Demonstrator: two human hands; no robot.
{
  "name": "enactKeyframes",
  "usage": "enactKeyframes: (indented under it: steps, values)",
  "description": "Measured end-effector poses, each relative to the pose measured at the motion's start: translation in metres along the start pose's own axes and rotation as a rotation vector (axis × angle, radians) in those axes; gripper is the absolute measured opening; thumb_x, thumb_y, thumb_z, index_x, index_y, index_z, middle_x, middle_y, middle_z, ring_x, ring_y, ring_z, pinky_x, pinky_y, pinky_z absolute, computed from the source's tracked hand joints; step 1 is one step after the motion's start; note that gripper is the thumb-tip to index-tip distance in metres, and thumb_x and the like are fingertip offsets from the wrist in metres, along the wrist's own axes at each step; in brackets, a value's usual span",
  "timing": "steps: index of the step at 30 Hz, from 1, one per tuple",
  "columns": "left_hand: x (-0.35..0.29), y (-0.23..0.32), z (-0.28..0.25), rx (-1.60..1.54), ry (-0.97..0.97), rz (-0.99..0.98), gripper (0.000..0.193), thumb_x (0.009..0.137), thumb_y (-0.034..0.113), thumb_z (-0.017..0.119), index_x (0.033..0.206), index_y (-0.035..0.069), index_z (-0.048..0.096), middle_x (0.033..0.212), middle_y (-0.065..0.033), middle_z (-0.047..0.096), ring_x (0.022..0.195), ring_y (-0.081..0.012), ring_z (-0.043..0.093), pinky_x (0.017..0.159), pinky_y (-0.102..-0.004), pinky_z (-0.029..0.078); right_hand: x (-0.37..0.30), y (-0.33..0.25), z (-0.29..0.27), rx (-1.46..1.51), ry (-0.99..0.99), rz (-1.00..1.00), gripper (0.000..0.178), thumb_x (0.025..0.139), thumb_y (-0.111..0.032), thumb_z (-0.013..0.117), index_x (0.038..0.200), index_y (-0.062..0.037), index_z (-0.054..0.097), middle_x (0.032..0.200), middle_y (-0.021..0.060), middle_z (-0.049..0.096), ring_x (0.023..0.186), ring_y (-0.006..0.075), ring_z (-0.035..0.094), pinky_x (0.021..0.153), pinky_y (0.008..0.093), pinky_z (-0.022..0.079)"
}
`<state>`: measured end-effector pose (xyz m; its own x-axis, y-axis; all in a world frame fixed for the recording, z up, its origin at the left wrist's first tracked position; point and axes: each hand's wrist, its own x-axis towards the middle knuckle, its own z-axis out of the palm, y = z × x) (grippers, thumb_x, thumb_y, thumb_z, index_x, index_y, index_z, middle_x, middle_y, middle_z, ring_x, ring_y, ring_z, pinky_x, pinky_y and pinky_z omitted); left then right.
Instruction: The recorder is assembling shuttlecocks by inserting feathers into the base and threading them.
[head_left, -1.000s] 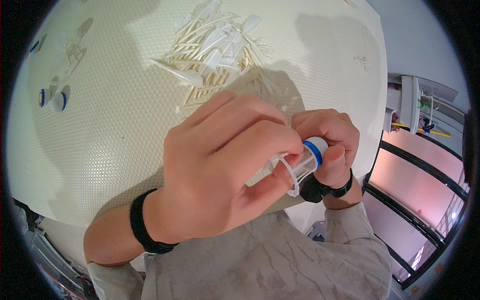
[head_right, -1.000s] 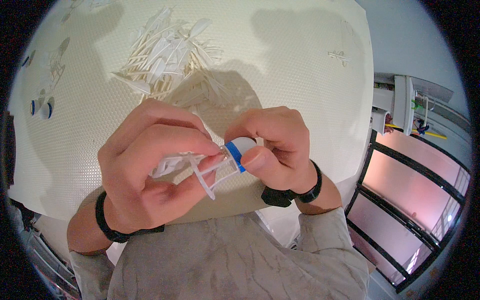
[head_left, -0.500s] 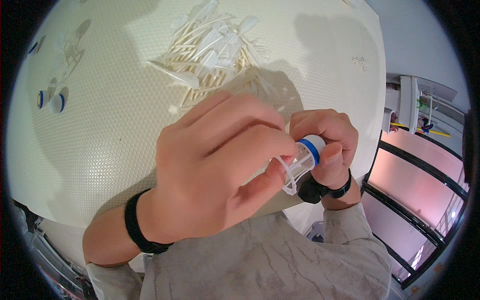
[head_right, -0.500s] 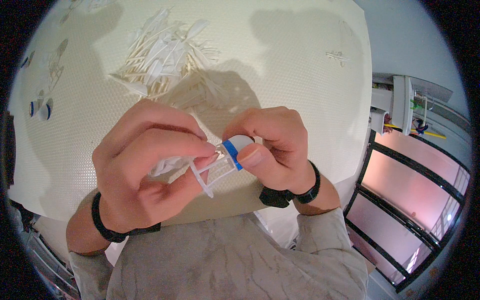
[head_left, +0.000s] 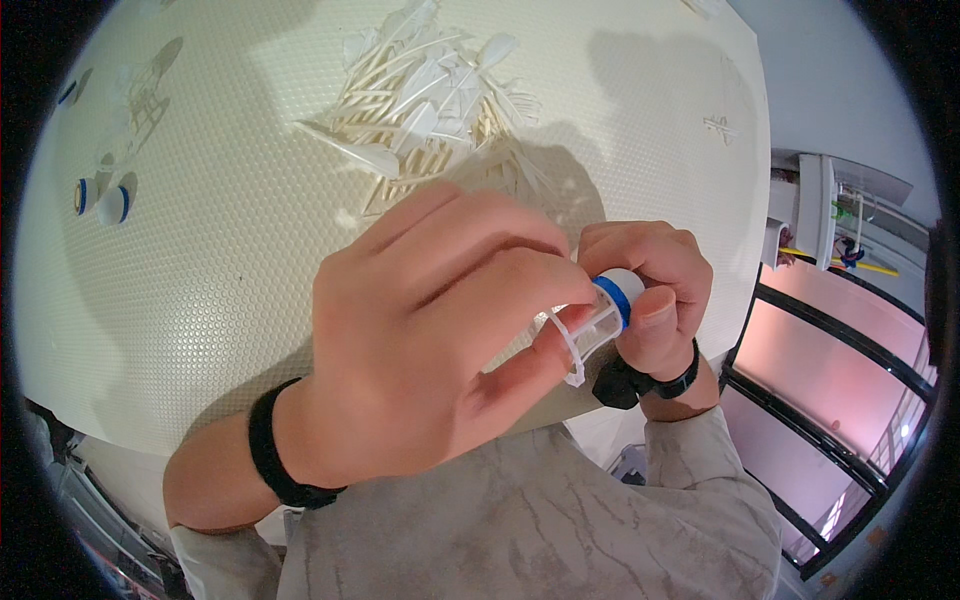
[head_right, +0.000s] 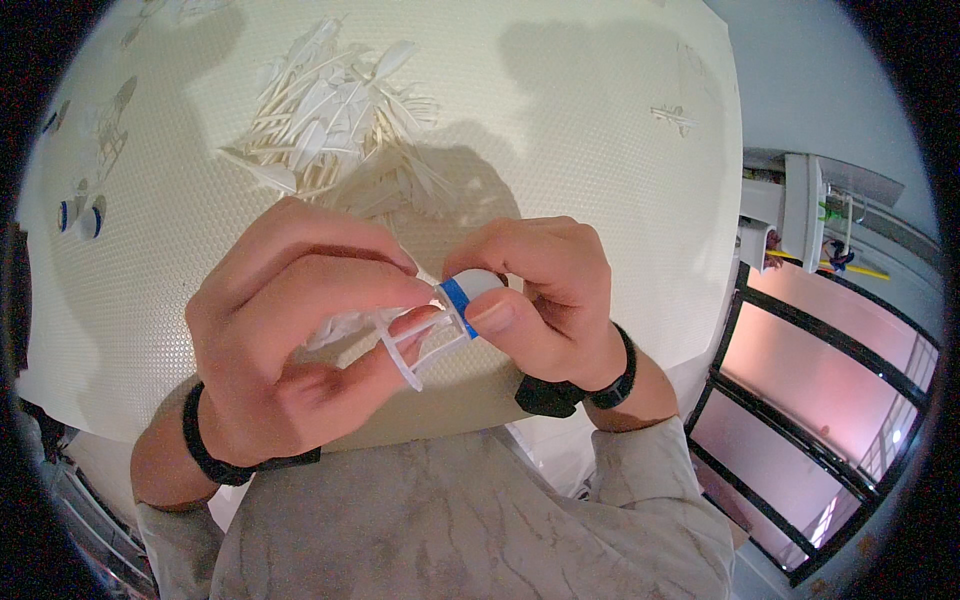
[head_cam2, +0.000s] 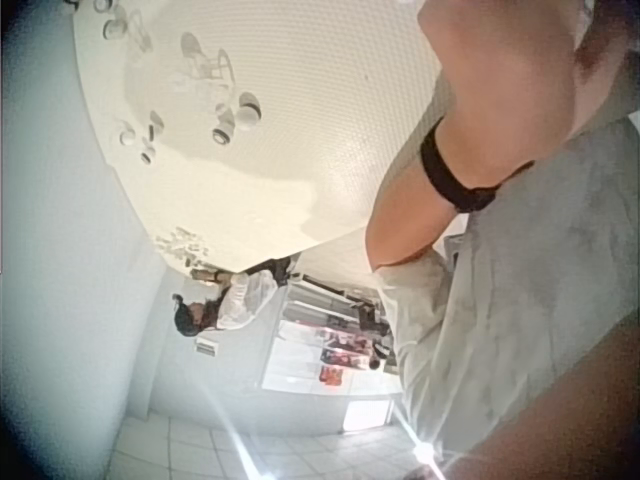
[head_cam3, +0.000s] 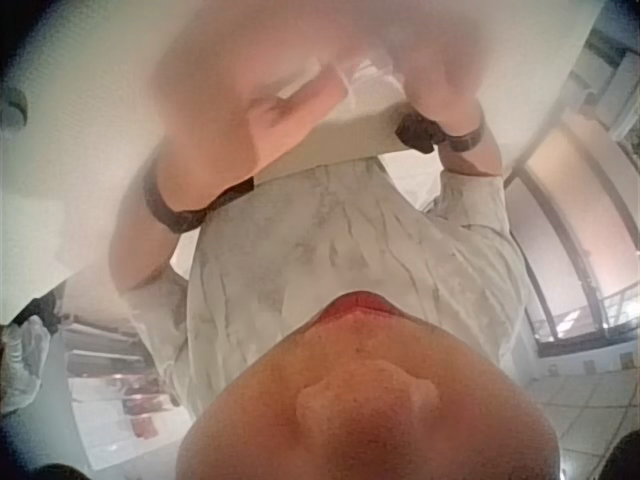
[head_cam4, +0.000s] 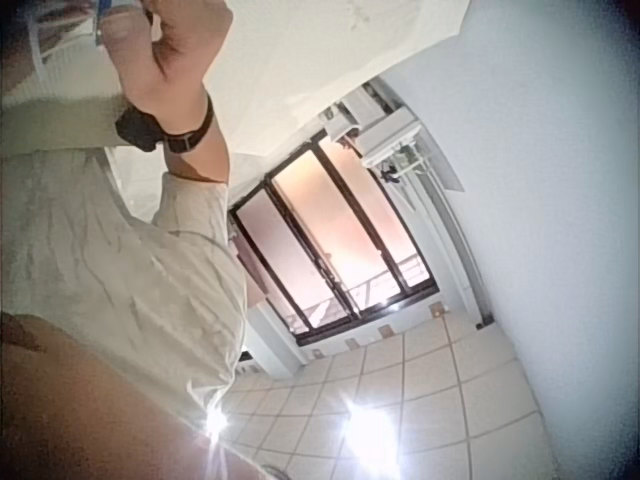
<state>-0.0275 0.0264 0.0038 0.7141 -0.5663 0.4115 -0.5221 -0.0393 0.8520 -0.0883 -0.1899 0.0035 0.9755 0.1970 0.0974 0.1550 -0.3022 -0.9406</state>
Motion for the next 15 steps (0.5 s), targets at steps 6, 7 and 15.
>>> enactKeyframes:
  steps: [6,7,15]
  values:
    - [-0.0015,-0.0021,0.0025,-0.014,0.031,0.000,0.027,0.066,0.000,0.082,0.090,0.007,0.070,0.092,-0.0116,0.068,0.076,-0.0231,0.065,0.065,-0.0302,0.051,-0.0004,0.0008,0.0005,0.019,0.002,0.000,0.042,0.092,-0.041,0.064,0.082,0.0002,0.066,0.072,0.0106,0.065,0.057,0.0228,0.062,0.052,0.0291,0.044]
    - [-0.0013,-0.0019,0.0024,-0.015,0.031,0.000,0.027,0.066,0.000,0.082,0.090,0.007,0.070,0.092,-0.0116,0.068,0.076,-0.0231,0.065,0.065,-0.0302,0.051,-0.0001,0.0006,0.0005,0.014,-0.002,-0.005,0.042,0.092,-0.041,0.064,0.082,0.0001,0.066,0.072,0.0105,0.065,0.057,0.0226,0.061,0.052,0.0290,0.044]
    - [-0.0004,-0.0001,0.0021,-0.041,-0.024,-0.024,0.026,0.067,-0.003,0.079,0.089,0.007,0.069,0.090,-0.0108,0.067,0.075,-0.0231,0.065,0.065,-0.0307,0.051,-0.0003,0.0056,-0.0012,0.003,-0.026,-0.057,0.043,0.092,-0.042,0.064,0.083,-0.0001,0.066,0.070,0.0101,0.064,0.056,0.0229,0.062,0.052,0.0296,0.044]
